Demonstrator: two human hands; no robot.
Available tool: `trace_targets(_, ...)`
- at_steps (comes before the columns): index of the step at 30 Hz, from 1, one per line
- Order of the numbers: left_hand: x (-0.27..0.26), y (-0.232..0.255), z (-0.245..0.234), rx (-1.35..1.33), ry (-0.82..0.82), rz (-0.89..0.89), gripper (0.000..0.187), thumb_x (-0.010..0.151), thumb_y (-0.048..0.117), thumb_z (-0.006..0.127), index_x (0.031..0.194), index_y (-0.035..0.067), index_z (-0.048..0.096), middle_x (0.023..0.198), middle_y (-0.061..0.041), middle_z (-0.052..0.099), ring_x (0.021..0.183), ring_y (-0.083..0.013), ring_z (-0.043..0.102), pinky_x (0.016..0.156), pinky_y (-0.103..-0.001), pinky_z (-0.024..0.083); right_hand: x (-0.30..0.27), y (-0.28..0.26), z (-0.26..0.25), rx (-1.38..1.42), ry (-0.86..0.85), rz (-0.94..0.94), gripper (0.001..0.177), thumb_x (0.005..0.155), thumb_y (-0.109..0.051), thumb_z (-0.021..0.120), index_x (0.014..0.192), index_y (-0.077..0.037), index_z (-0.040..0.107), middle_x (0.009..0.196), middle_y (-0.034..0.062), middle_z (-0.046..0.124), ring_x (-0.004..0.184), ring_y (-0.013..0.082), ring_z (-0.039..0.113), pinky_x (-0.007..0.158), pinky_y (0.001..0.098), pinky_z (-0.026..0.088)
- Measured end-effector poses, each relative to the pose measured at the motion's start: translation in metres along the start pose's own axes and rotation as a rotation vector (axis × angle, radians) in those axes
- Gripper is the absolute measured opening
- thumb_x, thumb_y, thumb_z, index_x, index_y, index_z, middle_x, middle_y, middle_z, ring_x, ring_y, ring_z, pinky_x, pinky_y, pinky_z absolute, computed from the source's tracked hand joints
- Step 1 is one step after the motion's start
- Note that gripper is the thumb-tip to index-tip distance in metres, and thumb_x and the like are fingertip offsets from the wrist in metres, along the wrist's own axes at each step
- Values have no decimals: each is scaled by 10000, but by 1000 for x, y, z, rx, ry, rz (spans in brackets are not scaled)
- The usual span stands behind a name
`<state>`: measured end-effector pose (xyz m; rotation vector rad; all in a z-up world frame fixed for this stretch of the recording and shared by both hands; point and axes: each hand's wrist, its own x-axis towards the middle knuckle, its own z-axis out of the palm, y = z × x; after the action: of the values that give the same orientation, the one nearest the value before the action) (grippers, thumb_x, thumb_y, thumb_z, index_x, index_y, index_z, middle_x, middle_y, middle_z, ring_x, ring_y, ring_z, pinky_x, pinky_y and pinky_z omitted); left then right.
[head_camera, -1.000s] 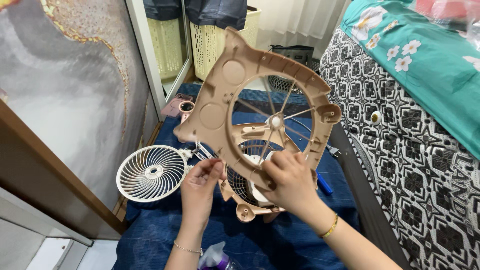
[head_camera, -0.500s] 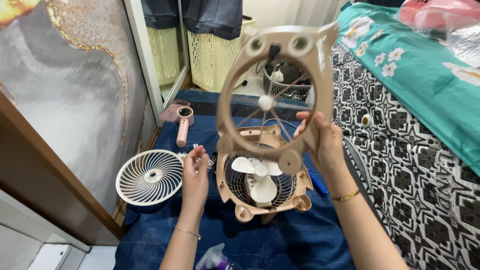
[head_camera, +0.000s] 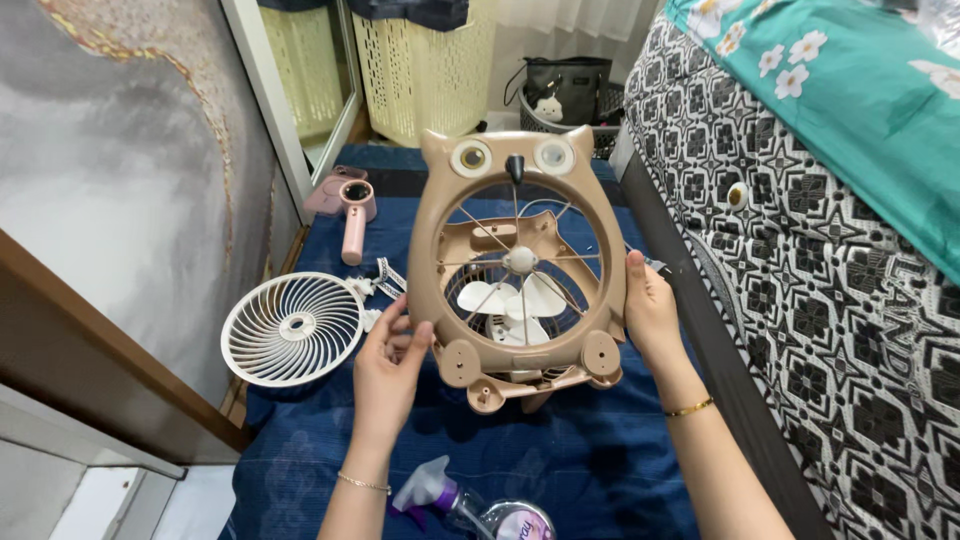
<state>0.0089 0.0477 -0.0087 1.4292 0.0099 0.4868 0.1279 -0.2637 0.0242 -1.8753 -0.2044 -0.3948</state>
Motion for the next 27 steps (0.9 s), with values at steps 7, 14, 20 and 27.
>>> trace_targets(7,-12,-14,0,107,46,-65,454,969,217,655,1350,-26,624,1146,-74,653,843,-110,737,729,-235,571,0,52,-8,-240,26,124,617,1051,-555,449,964,-13,731,675,75,667,636,105,599,597,305,486)
trace_targets(14,-26,-34,0,156,21,-123,447,959,212,664,1330,-34,618,1080,-83,655,824,-129,752,718,-241,580,11,39,-8,-581,-44,133,615,1030,-599,467,1007,-67,775,782,193,711,753,304,724,673,419,523)
trace_targets(20,-30,-36,-18,174,-23,-177,427,972,243,636,1339,26,628,1045,-30,671,828,-110,708,742,-244,552,0,-18,0,-1005,-48,-131,383,1023,-444,570,1068,-148,808,1066,180,710,1001,371,681,805,499,541)
trace_targets(27,-20,-40,-39,165,-107,-143,305,996,228,635,1229,61,740,989,-51,685,855,-99,668,791,-238,533,-15,-85,28,-945,-45,-301,347,989,-413,661,1162,-126,750,1093,125,716,997,314,690,788,447,546)
